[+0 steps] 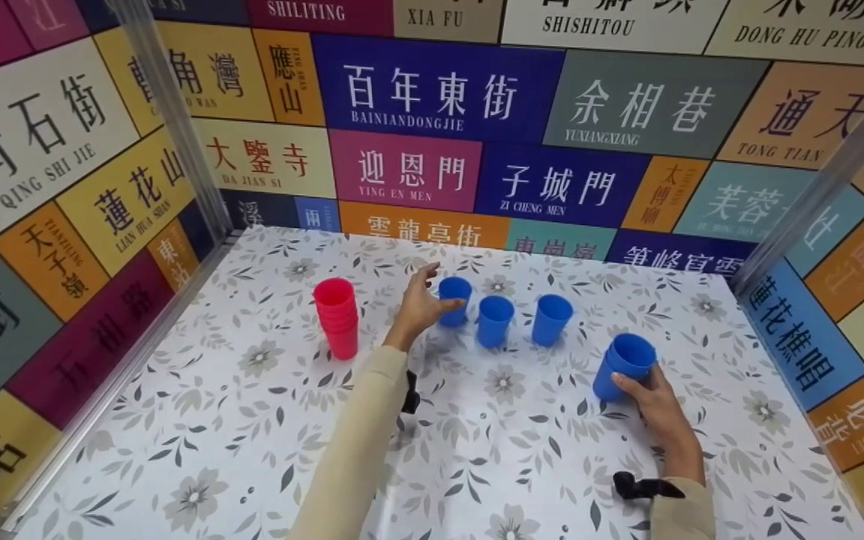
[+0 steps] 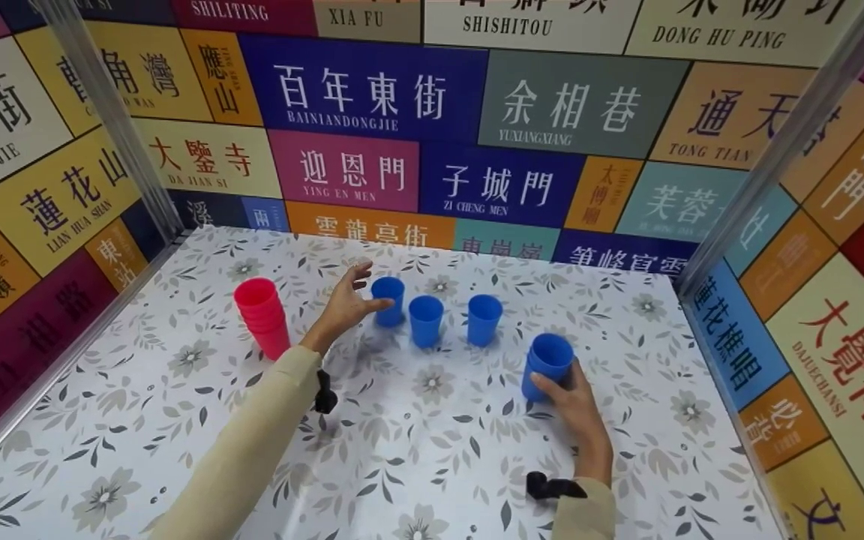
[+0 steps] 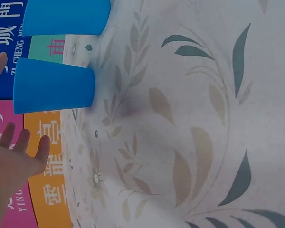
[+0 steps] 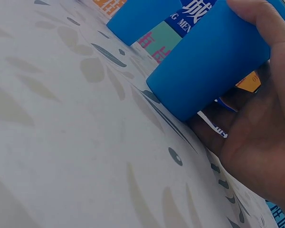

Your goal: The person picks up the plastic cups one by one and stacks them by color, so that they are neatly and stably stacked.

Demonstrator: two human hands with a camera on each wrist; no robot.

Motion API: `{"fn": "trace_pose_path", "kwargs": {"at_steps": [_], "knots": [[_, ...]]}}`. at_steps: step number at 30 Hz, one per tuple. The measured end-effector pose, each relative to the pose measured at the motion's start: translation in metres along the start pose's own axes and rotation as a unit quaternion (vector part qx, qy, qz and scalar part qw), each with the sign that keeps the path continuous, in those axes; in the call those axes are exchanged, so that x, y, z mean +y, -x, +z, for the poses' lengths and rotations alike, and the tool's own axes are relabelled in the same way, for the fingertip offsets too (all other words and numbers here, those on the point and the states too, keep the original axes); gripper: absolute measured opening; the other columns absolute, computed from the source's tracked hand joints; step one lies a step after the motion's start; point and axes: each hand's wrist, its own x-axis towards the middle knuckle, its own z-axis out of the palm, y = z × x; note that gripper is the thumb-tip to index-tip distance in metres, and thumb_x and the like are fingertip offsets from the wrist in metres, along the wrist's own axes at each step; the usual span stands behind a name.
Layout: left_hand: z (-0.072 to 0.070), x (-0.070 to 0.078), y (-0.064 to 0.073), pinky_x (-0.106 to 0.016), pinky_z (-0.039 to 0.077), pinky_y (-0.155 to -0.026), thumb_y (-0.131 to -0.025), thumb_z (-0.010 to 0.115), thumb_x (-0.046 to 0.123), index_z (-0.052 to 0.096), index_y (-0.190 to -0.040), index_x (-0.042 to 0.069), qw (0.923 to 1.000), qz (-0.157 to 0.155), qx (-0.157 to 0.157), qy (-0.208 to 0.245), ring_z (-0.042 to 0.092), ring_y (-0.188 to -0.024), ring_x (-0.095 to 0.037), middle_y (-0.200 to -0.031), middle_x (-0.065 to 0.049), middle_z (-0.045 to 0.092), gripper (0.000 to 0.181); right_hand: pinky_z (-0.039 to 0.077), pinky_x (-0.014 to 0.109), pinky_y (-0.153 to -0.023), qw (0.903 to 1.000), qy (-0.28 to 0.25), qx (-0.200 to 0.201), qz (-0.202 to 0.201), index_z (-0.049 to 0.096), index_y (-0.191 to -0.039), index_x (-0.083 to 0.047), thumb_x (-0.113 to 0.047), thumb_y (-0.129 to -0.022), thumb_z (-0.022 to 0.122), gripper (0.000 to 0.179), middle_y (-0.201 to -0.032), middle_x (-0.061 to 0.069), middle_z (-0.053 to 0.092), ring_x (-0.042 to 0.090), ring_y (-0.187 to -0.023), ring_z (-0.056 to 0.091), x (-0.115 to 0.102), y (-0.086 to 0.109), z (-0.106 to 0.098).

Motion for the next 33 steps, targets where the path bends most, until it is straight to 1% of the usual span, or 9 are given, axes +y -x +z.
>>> {"fn": "trace_pose_path", "kwargs": {"at_steps": [4, 7, 14, 17, 24, 29, 33], "knots": [[0.004, -0.006, -0.001, -0.048, 0.039, -0.116, -0.08, 0.085, 0.017, 0.037, -0.153, 0.013, 0.9999, -0.011, -0.002, 0.002, 0.042, -0.143, -0.035, -0.153, -0.018, 0.042, 0.088, 0.007, 0.056, -0.127, 1.0, 0.0, -0.001, 0.006, 0.001, -0.162, -0.012, -0.021, -0.098, 0.063, 0.089, -0.166, 0.024, 0.015, 0.041, -0.155, 0.011, 0.0, 0.0, 0.0], [0.007, -0.011, -0.001, -0.048, 0.039, -0.116, -0.081, 0.084, 0.018, 0.036, -0.154, 0.013, 0.9999, -0.014, -0.005, 0.005, 0.042, -0.143, -0.034, -0.154, -0.018, 0.042, 0.088, 0.007, 0.056, -0.127, 0.9999, 0.001, -0.001, 0.011, 0.0, -0.162, -0.012, -0.022, -0.098, 0.063, 0.09, -0.166, 0.024, 0.014, 0.041, -0.155, 0.011, 0.0, 0.0, -0.001], [0.012, -0.017, -0.004, -0.049, 0.037, -0.119, -0.08, 0.085, 0.02, 0.035, -0.155, 0.014, 0.9988, -0.048, 0.002, 0.01, 0.041, -0.144, -0.032, -0.156, -0.015, 0.041, 0.091, 0.009, 0.055, -0.127, 0.9999, -0.011, -0.003, -0.001, 0.005, -0.161, -0.01, -0.018, -0.099, 0.062, 0.085, -0.164, 0.024, 0.02, 0.039, -0.154, 0.016, 0.001, -0.002, 0.003], [0.014, -0.018, -0.005, -0.047, 0.037, -0.118, -0.079, 0.086, 0.019, 0.036, -0.154, 0.013, 0.9986, -0.051, 0.004, 0.016, 0.043, -0.143, -0.032, -0.155, -0.016, 0.041, 0.09, 0.009, 0.054, -0.127, 0.9999, -0.015, 0.0, 0.005, 0.005, -0.161, -0.01, -0.017, -0.099, 0.062, 0.085, -0.164, 0.024, 0.02, 0.039, -0.154, 0.016, 0.001, -0.002, 0.003], [0.018, -0.016, -0.009, -0.043, 0.044, -0.113, -0.081, 0.083, 0.015, 0.041, -0.149, 0.009, 0.9983, -0.052, 0.015, 0.02, 0.05, -0.135, -0.031, -0.148, -0.017, 0.047, 0.08, 0.008, 0.056, -0.127, 0.9999, 0.001, 0.0, 0.011, 0.002, -0.161, -0.01, -0.021, -0.098, 0.064, 0.089, -0.165, 0.025, 0.016, 0.042, -0.154, 0.013, 0.0, -0.001, 0.003], [0.019, -0.011, -0.01, -0.041, 0.046, -0.111, -0.082, 0.083, 0.014, 0.044, -0.146, 0.007, 0.9987, -0.047, 0.01, 0.019, 0.053, -0.133, -0.031, -0.146, -0.018, 0.05, 0.075, 0.009, 0.056, -0.127, 1.0, 0.0, 0.003, 0.009, 0.001, -0.162, -0.011, -0.022, -0.098, 0.064, 0.09, -0.165, 0.024, 0.016, 0.041, -0.154, 0.014, 0.001, 0.0, 0.002], [0.018, -0.002, -0.011, -0.042, 0.045, -0.112, -0.082, 0.082, 0.016, 0.044, -0.146, 0.008, 0.9992, -0.039, 0.002, 0.012, 0.051, -0.136, -0.031, -0.148, -0.017, 0.048, 0.075, 0.009, 0.056, -0.127, 1.0, -0.003, 0.003, -0.002, 0.002, -0.161, -0.01, -0.019, -0.098, 0.063, 0.088, -0.165, 0.024, 0.018, 0.04, -0.154, 0.015, 0.002, 0.0, 0.0]]}}
